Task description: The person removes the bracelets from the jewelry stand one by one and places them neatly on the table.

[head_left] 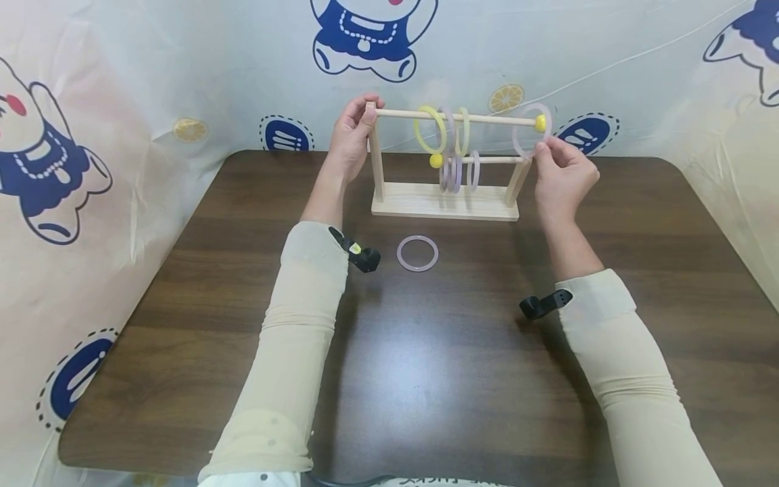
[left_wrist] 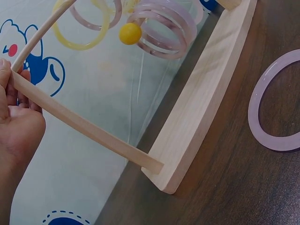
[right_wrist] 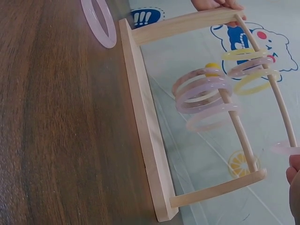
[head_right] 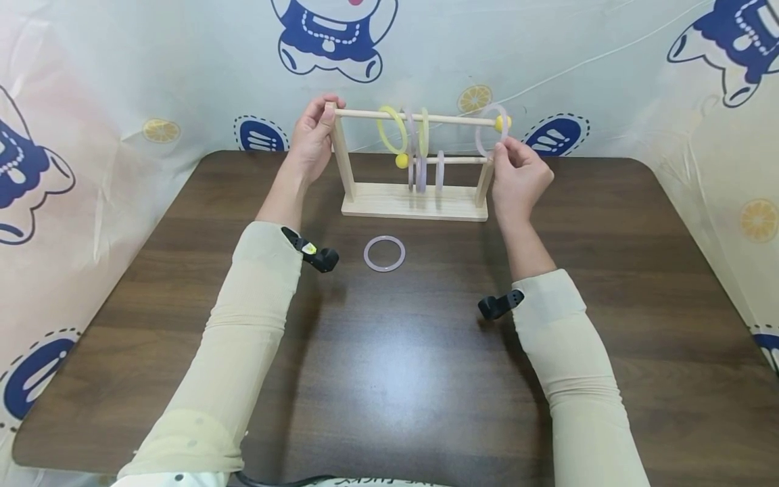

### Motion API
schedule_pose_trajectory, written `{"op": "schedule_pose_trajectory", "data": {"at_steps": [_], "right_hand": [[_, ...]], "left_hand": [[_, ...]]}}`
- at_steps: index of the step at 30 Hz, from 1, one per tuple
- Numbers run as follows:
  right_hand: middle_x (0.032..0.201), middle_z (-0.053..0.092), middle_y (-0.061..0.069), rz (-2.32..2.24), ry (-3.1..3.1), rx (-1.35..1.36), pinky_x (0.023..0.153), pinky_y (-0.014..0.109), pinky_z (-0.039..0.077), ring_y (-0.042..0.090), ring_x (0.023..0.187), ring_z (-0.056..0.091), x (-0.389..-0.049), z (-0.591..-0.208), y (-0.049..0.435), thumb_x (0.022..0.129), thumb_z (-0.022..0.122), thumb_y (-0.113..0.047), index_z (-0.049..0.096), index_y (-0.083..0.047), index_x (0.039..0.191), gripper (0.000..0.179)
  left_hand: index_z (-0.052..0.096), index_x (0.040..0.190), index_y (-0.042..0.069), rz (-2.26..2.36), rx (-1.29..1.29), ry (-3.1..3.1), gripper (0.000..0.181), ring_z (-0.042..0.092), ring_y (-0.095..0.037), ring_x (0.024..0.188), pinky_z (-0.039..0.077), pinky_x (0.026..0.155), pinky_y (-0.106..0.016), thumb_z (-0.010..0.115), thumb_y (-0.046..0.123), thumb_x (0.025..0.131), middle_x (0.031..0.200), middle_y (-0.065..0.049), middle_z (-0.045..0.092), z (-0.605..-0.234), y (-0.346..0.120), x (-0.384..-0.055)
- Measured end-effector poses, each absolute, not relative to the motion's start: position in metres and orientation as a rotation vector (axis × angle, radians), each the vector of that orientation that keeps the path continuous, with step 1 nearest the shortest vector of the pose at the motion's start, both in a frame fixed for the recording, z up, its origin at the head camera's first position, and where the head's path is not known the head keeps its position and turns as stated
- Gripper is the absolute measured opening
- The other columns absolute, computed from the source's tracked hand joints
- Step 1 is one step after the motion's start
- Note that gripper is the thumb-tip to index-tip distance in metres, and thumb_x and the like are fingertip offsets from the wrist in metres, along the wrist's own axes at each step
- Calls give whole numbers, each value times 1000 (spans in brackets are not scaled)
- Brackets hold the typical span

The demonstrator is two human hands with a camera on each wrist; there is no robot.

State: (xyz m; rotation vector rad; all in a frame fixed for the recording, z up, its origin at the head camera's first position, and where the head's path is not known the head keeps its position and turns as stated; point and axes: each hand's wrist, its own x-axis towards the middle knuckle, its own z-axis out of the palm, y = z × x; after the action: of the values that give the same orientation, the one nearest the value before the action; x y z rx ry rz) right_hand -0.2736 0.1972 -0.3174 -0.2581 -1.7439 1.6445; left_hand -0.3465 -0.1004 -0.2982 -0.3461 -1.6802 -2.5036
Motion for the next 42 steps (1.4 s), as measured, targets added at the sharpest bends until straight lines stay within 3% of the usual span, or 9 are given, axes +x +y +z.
{"op": "schedule_pose_trajectory", "data": {"at_steps": [8, 22, 35, 42], "right_hand": [[94, 71, 12, 1659, -1682, -279, 76, 20, 50, 7, 78, 66, -259, -304, 187, 81, 72, -3, 73, 3, 93, 13], [92, 71, 11, 1642, -1647, -274, 75, 20, 50, 6, 77, 66, -276, -319, 200, 81, 72, -3, 73, 2, 92, 12], [90, 71, 11, 1637, -1633, -257, 74, 20, 50, 7, 76, 66, -275, -321, 201, 79, 76, -5, 74, 2, 90, 13], [88, 72, 10, 1655, -1609, -278, 74, 20, 50, 6, 75, 66, -275, -322, 202, 77, 77, -5, 74, 0, 88, 12]], "left_hand": [[58, 106, 10, -2485, -373, -1685, 14, 51, -12, 98, 29, 101, -36, 49, 7, 95, 103, 0, 59, -299, -101, -346], [58, 105, 9, -2513, -344, -1672, 14, 52, -11, 97, 36, 89, -24, 50, 7, 95, 104, -1, 59, -298, -101, -347], [58, 106, 9, -2512, -333, -1677, 14, 52, -11, 99, 35, 90, -24, 51, 7, 95, 104, -1, 59, -298, -100, -346], [59, 105, 10, -2509, -328, -1681, 13, 52, -12, 99, 32, 98, -31, 51, 8, 95, 104, -1, 59, -298, -101, -346]]}}
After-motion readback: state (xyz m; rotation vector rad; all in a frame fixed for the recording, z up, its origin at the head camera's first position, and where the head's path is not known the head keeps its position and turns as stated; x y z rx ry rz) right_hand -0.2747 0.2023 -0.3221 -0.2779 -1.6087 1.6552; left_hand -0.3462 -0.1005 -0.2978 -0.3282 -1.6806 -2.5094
